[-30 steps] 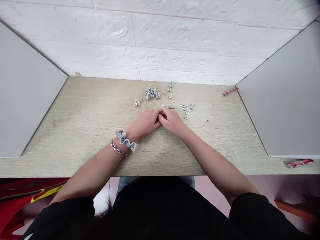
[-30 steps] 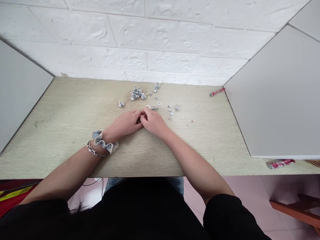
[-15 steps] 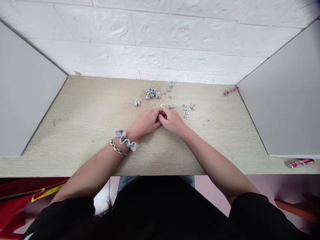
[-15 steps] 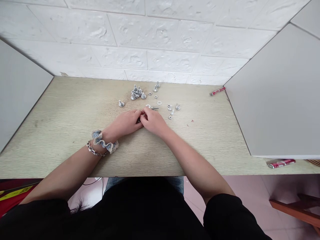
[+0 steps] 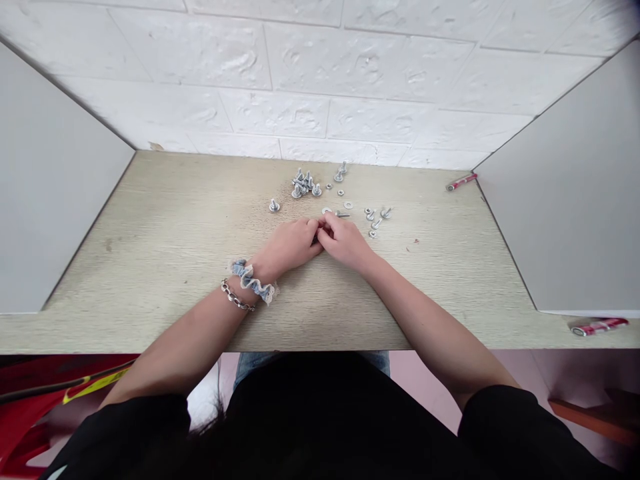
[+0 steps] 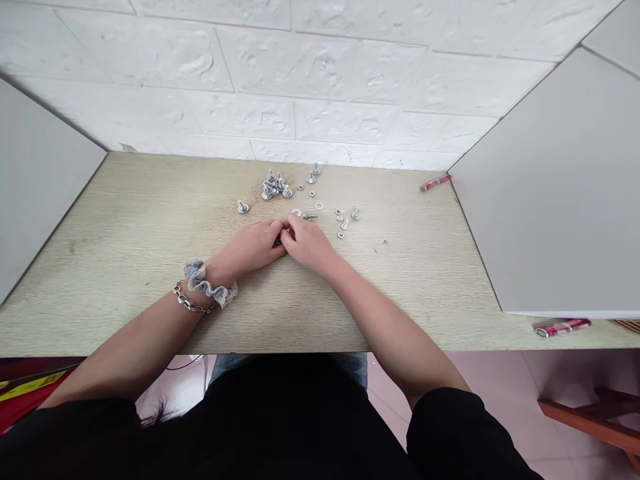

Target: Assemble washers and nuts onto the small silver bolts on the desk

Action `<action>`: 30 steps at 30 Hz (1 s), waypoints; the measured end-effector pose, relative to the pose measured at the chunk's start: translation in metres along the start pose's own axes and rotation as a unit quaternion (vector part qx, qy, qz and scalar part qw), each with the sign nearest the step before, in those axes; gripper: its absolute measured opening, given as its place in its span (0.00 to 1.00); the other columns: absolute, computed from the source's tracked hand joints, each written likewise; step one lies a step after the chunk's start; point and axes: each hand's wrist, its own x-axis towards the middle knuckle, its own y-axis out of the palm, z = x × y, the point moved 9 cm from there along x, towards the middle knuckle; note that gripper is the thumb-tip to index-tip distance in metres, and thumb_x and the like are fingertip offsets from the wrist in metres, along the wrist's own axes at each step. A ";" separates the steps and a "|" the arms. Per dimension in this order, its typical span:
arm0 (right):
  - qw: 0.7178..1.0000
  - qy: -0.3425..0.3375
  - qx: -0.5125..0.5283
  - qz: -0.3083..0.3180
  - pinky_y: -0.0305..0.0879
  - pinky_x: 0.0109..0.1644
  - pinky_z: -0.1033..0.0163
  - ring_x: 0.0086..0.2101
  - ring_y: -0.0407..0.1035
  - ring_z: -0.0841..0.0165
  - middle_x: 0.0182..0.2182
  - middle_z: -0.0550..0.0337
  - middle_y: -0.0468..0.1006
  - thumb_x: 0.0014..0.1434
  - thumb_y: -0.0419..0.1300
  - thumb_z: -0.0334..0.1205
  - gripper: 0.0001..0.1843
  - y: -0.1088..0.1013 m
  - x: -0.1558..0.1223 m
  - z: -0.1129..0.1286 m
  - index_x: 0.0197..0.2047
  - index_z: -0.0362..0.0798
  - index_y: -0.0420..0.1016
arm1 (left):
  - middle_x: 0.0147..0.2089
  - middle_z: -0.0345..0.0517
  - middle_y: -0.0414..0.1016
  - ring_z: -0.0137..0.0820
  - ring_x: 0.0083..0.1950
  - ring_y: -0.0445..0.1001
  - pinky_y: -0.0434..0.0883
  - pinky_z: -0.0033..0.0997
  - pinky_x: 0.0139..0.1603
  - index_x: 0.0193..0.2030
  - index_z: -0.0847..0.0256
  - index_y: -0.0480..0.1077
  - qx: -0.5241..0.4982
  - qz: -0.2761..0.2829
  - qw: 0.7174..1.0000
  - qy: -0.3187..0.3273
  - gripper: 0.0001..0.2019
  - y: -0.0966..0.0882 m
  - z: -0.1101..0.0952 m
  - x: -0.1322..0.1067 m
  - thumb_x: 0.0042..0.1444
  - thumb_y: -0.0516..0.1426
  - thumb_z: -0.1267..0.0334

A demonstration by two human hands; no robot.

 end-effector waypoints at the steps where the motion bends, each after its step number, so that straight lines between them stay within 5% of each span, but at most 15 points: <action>1: 1.000 -0.001 0.000 0.000 0.57 0.37 0.60 0.31 0.64 0.66 0.29 0.60 0.72 0.57 0.48 0.39 0.05 0.000 0.000 0.000 0.32 0.50 0.62 | 0.47 0.57 0.76 0.42 0.48 0.75 0.70 0.39 0.48 0.50 0.67 0.69 0.001 -0.002 1.000 0.002 0.17 0.000 0.000 0.000 0.63 0.47 0.60; 30: 1.000 0.002 -0.007 0.000 0.58 0.39 0.60 0.32 0.65 0.66 0.31 0.58 0.74 0.57 0.49 0.37 0.05 -0.002 0.000 -0.001 0.34 0.49 0.64 | 0.49 0.57 0.76 0.42 0.48 0.75 0.69 0.38 0.48 0.53 0.67 0.67 0.006 -0.001 1.000 -0.003 0.17 -0.003 -0.004 -0.002 0.64 0.47 0.60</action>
